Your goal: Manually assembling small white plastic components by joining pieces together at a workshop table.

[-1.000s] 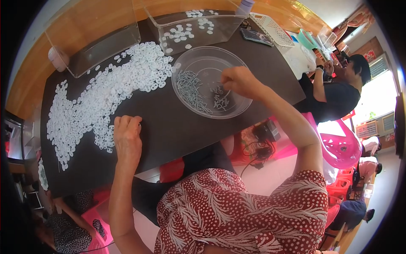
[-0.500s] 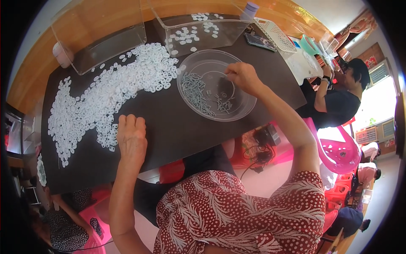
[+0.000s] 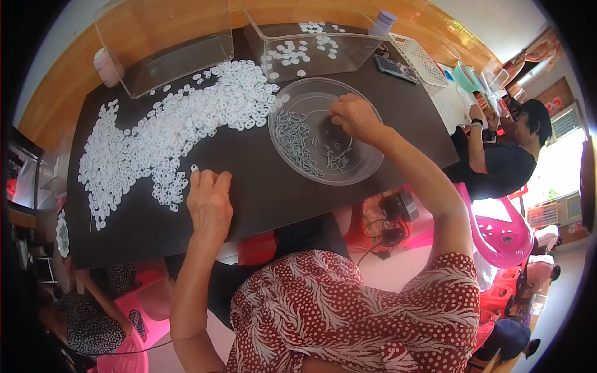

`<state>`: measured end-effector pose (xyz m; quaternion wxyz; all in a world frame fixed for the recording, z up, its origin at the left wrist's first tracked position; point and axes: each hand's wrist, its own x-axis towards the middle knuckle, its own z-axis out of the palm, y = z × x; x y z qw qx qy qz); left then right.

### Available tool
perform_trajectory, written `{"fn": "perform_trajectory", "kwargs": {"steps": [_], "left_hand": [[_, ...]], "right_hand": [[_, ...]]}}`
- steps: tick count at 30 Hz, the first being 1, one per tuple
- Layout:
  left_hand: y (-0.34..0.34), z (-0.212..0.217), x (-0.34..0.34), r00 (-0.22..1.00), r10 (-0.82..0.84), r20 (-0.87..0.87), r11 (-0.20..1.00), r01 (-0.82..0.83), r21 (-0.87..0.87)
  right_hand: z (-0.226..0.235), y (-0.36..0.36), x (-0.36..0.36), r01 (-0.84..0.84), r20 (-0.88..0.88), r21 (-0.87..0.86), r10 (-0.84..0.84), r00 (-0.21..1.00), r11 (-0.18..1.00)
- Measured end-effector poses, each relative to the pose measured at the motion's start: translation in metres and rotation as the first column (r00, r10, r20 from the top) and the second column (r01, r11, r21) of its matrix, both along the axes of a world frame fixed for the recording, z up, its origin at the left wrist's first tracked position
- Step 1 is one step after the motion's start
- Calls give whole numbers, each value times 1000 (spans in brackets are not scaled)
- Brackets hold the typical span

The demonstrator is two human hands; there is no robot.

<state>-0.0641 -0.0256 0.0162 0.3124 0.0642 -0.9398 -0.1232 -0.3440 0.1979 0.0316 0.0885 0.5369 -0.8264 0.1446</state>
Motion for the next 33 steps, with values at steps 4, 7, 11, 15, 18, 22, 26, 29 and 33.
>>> {"fn": "perform_trajectory", "kwargs": {"steps": [4, 7, 11, 15, 18, 22, 26, 29, 33], "left_hand": [[3, 3, 4, 999, 18, -37, 993, -14, 120], [4, 2, 12, 995, 30, -99, 909, 14, 418], [16, 10, 20, 991, 46, -127, 175, 117, 978], [23, 12, 29, 981, 67, -181, 43, 179, 983], [24, 10, 33, 973, 85, -214, -98, 222, 970], [25, 10, 39, 957, 112, -268, -236, 287, 928], [33, 11, 43, 942, 159, -297, -286, 331, 899], [40, 13, 44, 921, 197, -336, -227, 376, 898], [41, 10, 51, 910, 202, -363, -128, 392, 911]], "right_hand": [[-4, -6, -4, 5, -21, 76, -4, 1000, 997], [-5, -11, -8, 19, 12, 81, -20, 1000, 997], [-1, -15, -6, 37, 24, -30, -36, 999, 999], [24, -25, 24, 51, 92, -123, -40, 995, 991], [46, -34, 69, 145, 382, -180, -67, 922, 973], [58, -49, 131, 55, 539, -278, 108, 835, 959], [50, -71, 178, -64, 644, -402, 332, 689, 913], [37, -86, 194, -160, 570, -460, 429, 701, 874], [32, -98, 201, -243, 514, -493, 504, 694, 836]]}}
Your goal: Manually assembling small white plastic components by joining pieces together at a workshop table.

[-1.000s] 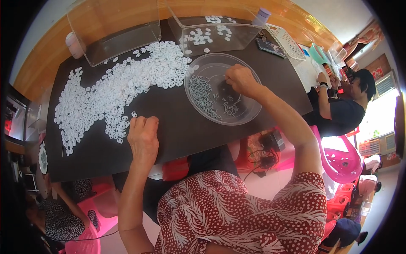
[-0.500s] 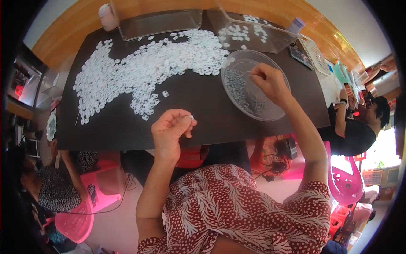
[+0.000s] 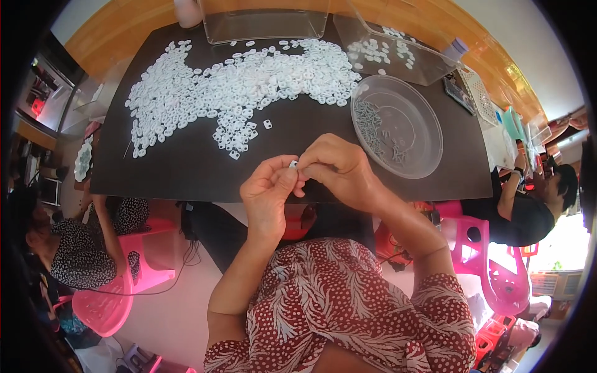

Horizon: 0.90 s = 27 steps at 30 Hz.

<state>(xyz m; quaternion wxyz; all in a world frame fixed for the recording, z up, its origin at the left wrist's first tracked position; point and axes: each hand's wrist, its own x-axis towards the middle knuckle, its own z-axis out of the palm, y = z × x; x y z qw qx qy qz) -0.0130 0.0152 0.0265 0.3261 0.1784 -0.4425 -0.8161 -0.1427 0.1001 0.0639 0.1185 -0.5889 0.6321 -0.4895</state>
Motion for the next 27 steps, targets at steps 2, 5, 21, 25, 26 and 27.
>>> {"fn": "perform_trajectory", "kwargs": {"steps": [2, 5, 21, 25, 26, 27], "left_hand": [[1, -1, 3, 1000, -14, 24, 1000, 14, -11], [-2, -2, 5, 999, -38, 8, 997, 37, 60], [0, -4, 14, 999, 37, -27, 996, -34, 88], [3, -4, 14, 996, 87, -2, 995, -87, 57], [4, -4, 14, 995, 98, -3, 994, -98, 51], [5, -5, 15, 995, 99, -4, 994, -99, 51]], "right_hand": [[1, -3, 4, -12, -14, 27, 12, 1000, 1000], [2, -3, 8, 23, 183, 77, -37, 982, 997], [5, -7, 22, 5, 332, 199, -73, 940, 980], [0, -7, 24, 2, 363, 171, -65, 929, 985], [0, -7, 25, 12, 363, 169, -73, 929, 986], [0, -8, 26, 12, 362, 169, -73, 929, 986]]}}
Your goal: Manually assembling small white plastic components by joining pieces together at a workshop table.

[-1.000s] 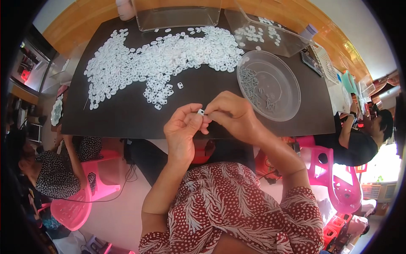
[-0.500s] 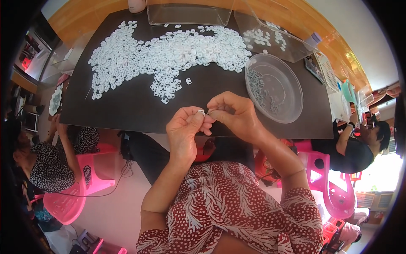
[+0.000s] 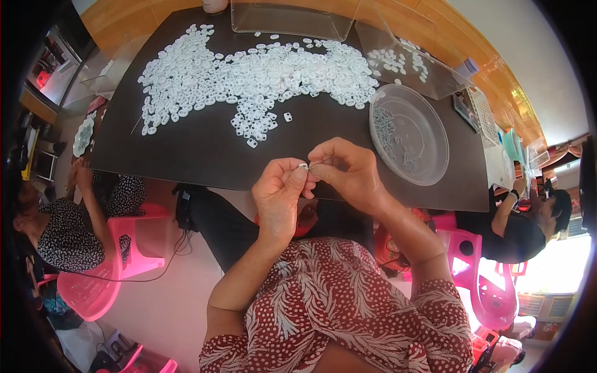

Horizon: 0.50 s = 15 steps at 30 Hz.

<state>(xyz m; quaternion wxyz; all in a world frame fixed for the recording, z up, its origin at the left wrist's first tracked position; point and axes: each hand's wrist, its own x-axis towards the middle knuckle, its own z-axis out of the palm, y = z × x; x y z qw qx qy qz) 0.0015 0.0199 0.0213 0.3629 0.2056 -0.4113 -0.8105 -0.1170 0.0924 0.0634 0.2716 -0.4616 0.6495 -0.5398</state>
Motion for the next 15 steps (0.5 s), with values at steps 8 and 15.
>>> {"fn": "perform_trajectory", "kwargs": {"steps": [8, 15], "left_hand": [[12, -9, -2, 991, 116, -69, 991, -120, -57], [6, -8, 2, 992, 126, -26, 989, -128, -69]], "right_hand": [[-9, -2, 11, 38, 83, -83, -31, 996, 996], [-21, -4, 9, 78, 2, -118, -78, 997, 990]]}}
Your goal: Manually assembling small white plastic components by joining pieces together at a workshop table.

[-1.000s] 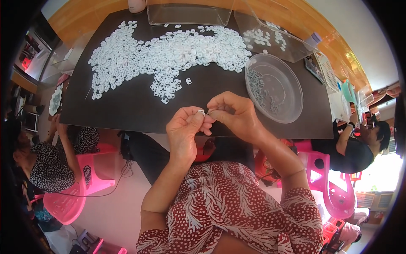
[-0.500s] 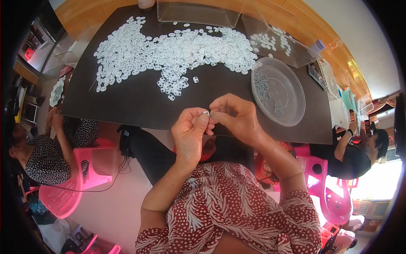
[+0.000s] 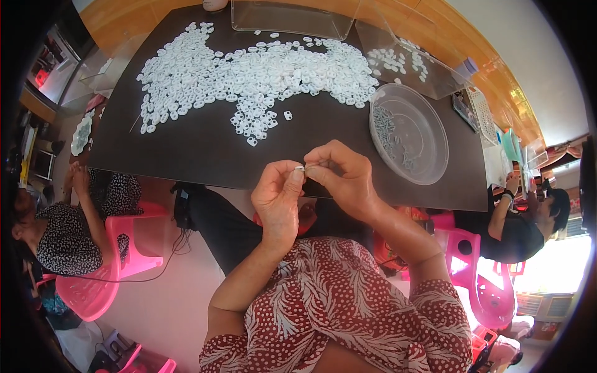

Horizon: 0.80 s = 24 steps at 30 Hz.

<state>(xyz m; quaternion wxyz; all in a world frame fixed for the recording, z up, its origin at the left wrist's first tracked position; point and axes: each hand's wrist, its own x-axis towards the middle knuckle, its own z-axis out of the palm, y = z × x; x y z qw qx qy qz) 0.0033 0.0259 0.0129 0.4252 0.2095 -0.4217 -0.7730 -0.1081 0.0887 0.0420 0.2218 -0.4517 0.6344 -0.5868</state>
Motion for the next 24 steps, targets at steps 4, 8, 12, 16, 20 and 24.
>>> {"fn": "perform_trajectory", "kwargs": {"steps": [4, 8, 12, 16, 20, 24], "left_hand": [[-2, 1, 4, 998, 33, 52, 999, -31, -39], [-1, -1, 6, 993, 102, 57, 985, -93, -145], [-2, -5, 3, 980, 194, 48, 926, -167, -339], [-3, -6, 5, 989, 132, 68, 979, -119, -166], [-4, -7, 6, 995, 86, 55, 995, -83, -57], [-4, -8, 7, 988, 113, 105, 991, -103, -89]], "right_hand": [[4, 1, 2, 32, -169, 1, -32, 985, 999], [4, -1, 6, 14, -177, -8, -15, 984, 1000], [4, -3, 8, 23, -198, 2, -22, 980, 1000], [-1, -5, 8, 45, -99, 1, -45, 994, 999], [-4, -5, 3, 24, -186, -8, -26, 982, 1000], [-6, -8, 3, 4, -225, 9, -2, 974, 1000]]}}
